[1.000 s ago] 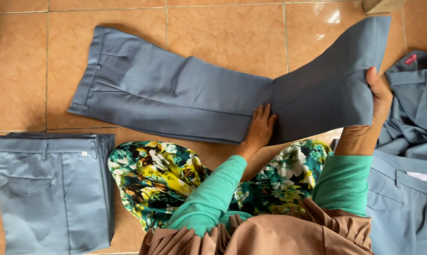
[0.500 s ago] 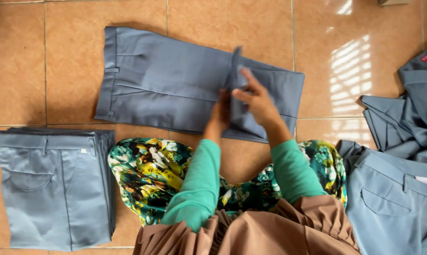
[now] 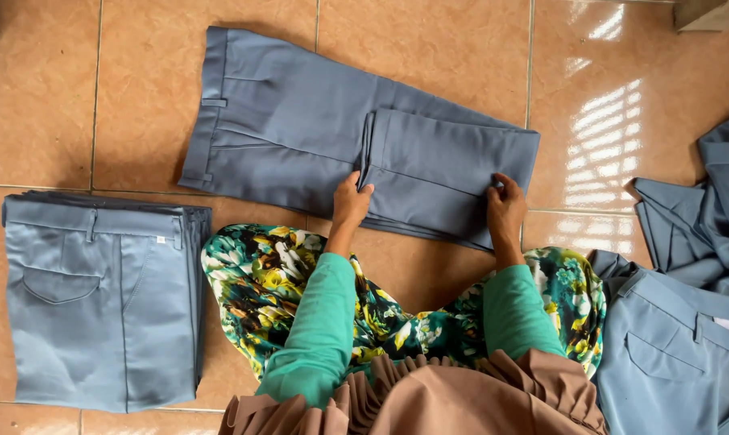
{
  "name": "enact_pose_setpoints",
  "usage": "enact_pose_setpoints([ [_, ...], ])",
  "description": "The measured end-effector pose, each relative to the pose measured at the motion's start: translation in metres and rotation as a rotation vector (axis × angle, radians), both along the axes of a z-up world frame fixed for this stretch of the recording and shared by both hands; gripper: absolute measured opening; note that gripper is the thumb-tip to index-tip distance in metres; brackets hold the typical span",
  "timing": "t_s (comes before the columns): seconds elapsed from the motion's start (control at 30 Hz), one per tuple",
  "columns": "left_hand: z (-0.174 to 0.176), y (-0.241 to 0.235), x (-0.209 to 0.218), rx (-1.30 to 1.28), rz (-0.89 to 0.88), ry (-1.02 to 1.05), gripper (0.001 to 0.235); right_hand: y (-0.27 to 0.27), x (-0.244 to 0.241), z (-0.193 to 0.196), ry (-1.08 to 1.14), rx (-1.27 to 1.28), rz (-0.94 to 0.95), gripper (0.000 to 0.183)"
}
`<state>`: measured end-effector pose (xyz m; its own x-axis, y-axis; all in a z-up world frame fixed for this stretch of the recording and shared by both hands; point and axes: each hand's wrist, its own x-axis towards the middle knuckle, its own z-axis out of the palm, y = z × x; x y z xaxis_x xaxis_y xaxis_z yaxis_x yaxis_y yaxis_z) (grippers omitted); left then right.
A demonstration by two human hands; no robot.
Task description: The person sits on a tiled floor and folds several pairs of gray trousers by hand. They smooth each pair, fold the legs together, fold the garment in half lengthwise, then fold it into a compact rectangle and place it on a growing stack.
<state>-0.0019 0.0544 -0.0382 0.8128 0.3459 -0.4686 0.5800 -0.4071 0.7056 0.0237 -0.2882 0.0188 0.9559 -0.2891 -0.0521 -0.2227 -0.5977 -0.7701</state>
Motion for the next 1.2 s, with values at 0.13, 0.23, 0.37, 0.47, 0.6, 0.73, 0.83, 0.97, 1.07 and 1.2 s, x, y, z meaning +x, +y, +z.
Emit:
enact_pose_setpoints([
  [0.13,0.063,-0.032,-0.011,0.391,0.06,-0.253,0.06,0.008,0.0,-0.005,-0.183,-0.106,0.042,0.033],
  [0.23,0.118,-0.07,0.0,0.64,-0.065,-0.594,0.059,0.057,0.002,0.023,-0.423,-0.17,0.129,0.035],
  [0.37,0.092,-0.117,0.02,0.664,-0.542,-0.439,0.055,0.107,0.012,0.011,-0.509,-0.476,0.363,0.042],
  [0.47,0.073,-0.1,0.034,0.759,-0.606,-0.41,0.055,0.085,0.027,-0.008,-0.214,-0.591,0.393,0.051],
  [0.6,0.067,-0.066,0.039,0.849,-0.583,-0.49,0.054,0.007,0.048,0.019,-0.058,-0.72,0.352,0.055],
  [0.73,0.064,-0.059,0.038,0.873,-0.589,-0.391,0.053,-0.035,0.065,0.023,0.26,-0.587,0.275,0.062],
  [0.83,0.066,-0.061,0.04,0.858,-0.603,-0.353,0.054,-0.058,0.073,-0.001,0.2,-0.49,0.183,0.064],
  [0.97,0.072,-0.06,0.033,0.843,-0.525,-0.35,0.061,-0.079,0.048,-0.03,0.072,-0.321,-0.001,0.072],
  [1.07,0.08,-0.065,0.004,0.71,-0.36,-0.417,0.065,-0.095,0.013,-0.054,0.316,-0.262,-0.053,0.054],
  [1.2,0.062,-0.065,-0.023,0.718,-0.412,-0.319,0.067,-0.061,0.03,0.001,-0.096,-0.401,0.027,0.052],
])
